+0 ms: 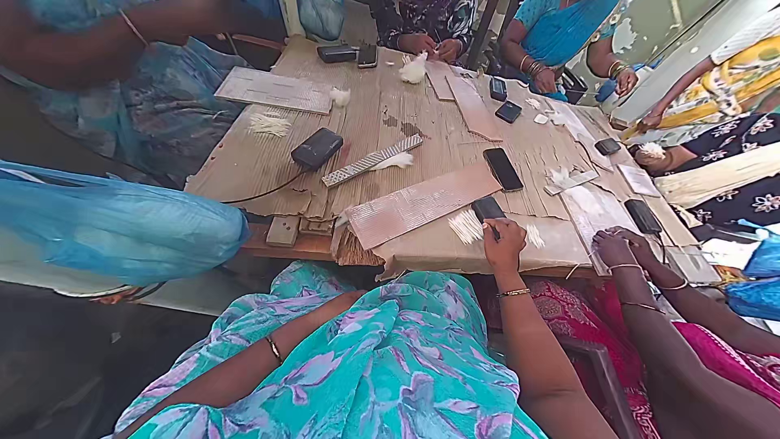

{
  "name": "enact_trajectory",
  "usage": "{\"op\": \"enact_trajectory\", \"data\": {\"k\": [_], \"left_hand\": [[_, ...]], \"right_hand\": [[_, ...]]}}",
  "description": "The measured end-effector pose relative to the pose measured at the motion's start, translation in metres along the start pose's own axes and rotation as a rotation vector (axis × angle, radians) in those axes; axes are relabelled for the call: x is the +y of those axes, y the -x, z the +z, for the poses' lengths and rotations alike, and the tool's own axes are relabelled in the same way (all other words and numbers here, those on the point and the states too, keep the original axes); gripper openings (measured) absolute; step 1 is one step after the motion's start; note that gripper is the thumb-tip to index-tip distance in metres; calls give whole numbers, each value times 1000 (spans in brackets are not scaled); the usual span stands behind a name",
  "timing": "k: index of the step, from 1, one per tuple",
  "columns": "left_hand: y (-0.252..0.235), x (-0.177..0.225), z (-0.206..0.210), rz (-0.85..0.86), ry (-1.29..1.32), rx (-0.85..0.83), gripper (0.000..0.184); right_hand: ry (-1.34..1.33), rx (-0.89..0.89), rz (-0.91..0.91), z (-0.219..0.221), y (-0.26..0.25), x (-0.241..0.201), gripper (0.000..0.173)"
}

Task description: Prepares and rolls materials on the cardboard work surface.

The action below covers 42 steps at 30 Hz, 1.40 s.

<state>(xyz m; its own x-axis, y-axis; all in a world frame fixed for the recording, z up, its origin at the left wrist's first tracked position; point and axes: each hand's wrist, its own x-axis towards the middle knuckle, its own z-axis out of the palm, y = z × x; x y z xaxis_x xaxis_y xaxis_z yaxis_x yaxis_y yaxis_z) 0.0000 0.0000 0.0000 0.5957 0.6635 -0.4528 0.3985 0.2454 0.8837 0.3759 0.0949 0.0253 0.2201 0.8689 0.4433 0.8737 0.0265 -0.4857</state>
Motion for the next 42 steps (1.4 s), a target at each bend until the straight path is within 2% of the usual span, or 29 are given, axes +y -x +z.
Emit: {"op": "enact_trajectory", "data": {"k": [3,6,9,11,14,18,22,24,28,31,35,39,42], "left_hand": [[-1,13,-16,-132,-124,183,30],[5,21,-34,-208,-122,334,34],[21,27,-55,-168,-85,367,31],[33,30,-66,-126,-54,397,28],[42,27,-83,-58,30,507,25],[42,19,-103,-1,87,635,20],[29,13,-114,33,86,667,22],[20,15,-122,35,34,672,26],[-8,13,-132,30,66,723,29],[-35,13,-137,24,39,746,32],[-60,15,-137,47,-135,746,36],[-61,25,-130,-13,-206,758,30],[-64,26,-130,-47,-285,745,33]], "right_hand": [[52,-124,-160,3,5,7,29],[112,-211,-171,3,6,4,32],[115,-118,-244,8,5,11,45],[148,-134,-279,11,6,15,51],[211,-219,-273,12,8,17,52],[200,-104,-277,9,4,9,56],[255,-161,-269,13,8,5,54],[250,-128,-253,13,6,-2,53],[151,-66,-309,19,-17,-45,50],[56,-188,-435,42,-32,-101,43],[106,-429,-581,81,-28,-169,38],[215,-680,-491,112,-14,-202,38],[204,-722,-404,122,-9,-204,39]]}}
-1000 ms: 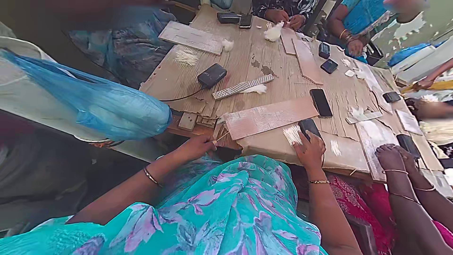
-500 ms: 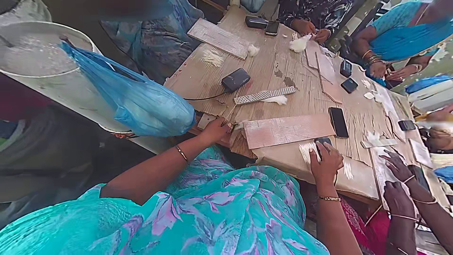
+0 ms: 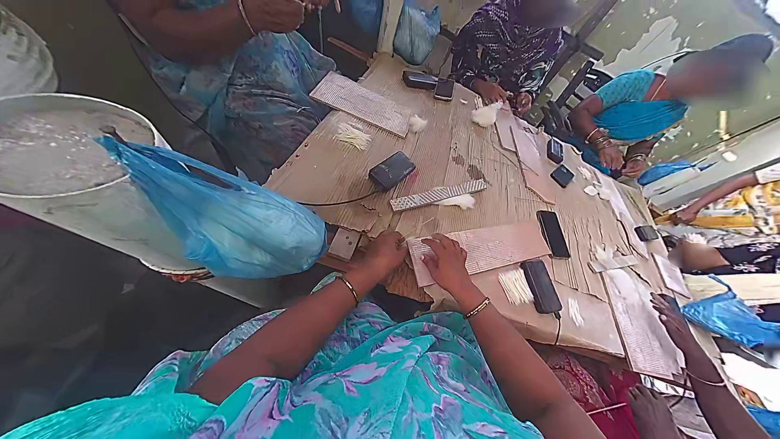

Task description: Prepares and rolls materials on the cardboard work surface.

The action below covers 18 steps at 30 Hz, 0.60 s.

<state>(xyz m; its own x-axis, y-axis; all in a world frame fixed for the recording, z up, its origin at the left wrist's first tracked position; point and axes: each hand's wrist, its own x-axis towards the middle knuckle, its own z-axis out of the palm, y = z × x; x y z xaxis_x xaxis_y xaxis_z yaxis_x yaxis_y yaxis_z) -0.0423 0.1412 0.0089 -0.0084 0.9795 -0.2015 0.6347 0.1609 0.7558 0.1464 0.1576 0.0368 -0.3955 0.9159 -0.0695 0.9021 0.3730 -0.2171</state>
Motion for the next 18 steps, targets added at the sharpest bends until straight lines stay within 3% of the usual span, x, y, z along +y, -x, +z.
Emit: {"op": "enact_trajectory", "data": {"k": [6,13,16,18], "left_hand": [[3,3,0,-26,-14,12,32],[-6,0,-14,-128,508,71,28],[8,10,-22,-49,728,53,22],[12,17,-22,14,842,31,17]], "right_hand": [[-2,26,-19,8,7,4,42],[-18,87,-50,17,11,10,45],[-245,34,-29,1,6,12,43],[-519,128,36,-11,7,10,38]]}}
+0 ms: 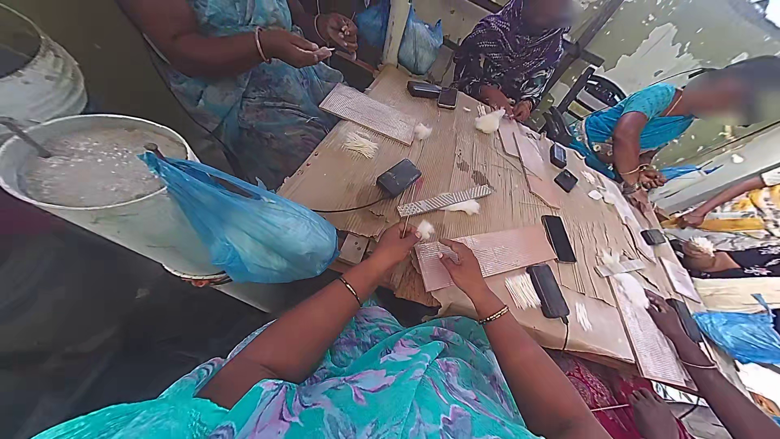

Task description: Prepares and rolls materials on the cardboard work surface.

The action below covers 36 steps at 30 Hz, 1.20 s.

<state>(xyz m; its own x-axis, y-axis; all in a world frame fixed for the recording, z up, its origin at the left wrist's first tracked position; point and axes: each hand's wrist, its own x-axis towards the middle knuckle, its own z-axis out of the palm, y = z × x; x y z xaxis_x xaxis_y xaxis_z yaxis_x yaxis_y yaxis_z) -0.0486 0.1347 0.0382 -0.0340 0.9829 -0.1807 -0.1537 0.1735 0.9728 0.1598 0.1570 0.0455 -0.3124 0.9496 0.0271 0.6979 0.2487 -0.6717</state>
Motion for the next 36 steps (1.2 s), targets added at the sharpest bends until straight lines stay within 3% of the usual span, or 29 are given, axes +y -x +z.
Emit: {"op": "enact_trajectory", "data": {"k": [4,7,18,21,26,30,36], "left_hand": [[13,9,12,57,81,-87,13],[21,12,19,82,30,-136,13],[18,4,17,69,-73,-151,9],[19,6,17,16,-65,-159,14],[19,4,20,30,-98,-161,13],[17,-1,20,57,-140,-88,12],[-4,-17,4,4,-350,46,19]], "right_hand": [[-523,167,171,-8,12,-36,26],[-684,183,177,-7,20,-51,15],[-665,292,209,1,19,-45,2],[-680,251,221,1,19,-45,14],[-658,228,235,5,17,-44,8],[-678,239,251,10,16,-39,5],[-827,321,431,-1,11,-25,6]]}}
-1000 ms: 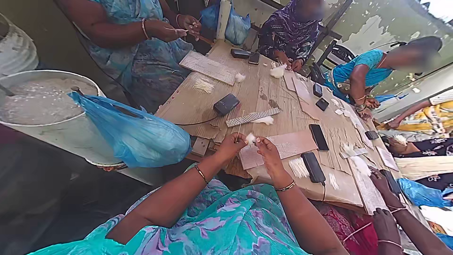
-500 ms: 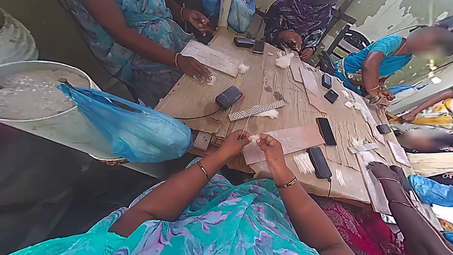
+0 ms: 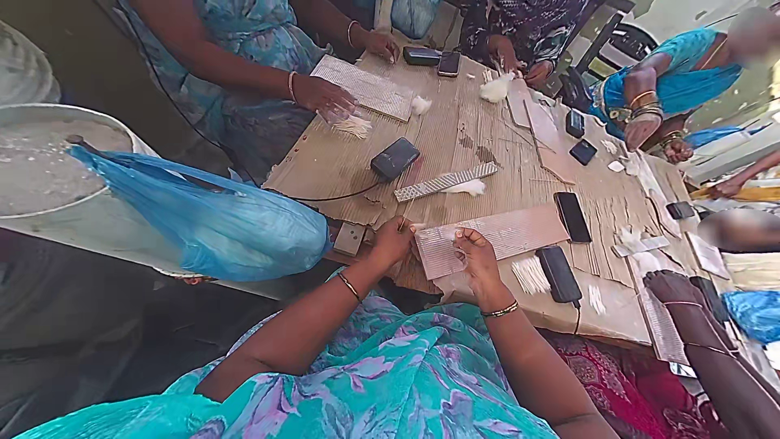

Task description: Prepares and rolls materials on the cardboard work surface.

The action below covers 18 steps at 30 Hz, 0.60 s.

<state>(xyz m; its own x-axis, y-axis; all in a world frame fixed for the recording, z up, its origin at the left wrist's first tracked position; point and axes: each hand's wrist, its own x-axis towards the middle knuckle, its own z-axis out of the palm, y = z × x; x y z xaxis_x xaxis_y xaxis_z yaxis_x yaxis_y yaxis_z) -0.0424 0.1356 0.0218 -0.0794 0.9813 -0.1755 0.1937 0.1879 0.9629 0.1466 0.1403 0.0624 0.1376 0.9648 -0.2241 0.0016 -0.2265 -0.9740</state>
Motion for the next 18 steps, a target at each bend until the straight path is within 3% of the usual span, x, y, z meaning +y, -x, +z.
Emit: {"op": "enact_trajectory", "data": {"k": [6,18], "left_hand": [[-4,-9,3,-47,-210,-26,26],[-9,-8,10,-72,-337,69,32]], "right_hand": [[-17,-12,39,-10,2,6,9],[110,-103,-57,-28,9,24,7]]}}
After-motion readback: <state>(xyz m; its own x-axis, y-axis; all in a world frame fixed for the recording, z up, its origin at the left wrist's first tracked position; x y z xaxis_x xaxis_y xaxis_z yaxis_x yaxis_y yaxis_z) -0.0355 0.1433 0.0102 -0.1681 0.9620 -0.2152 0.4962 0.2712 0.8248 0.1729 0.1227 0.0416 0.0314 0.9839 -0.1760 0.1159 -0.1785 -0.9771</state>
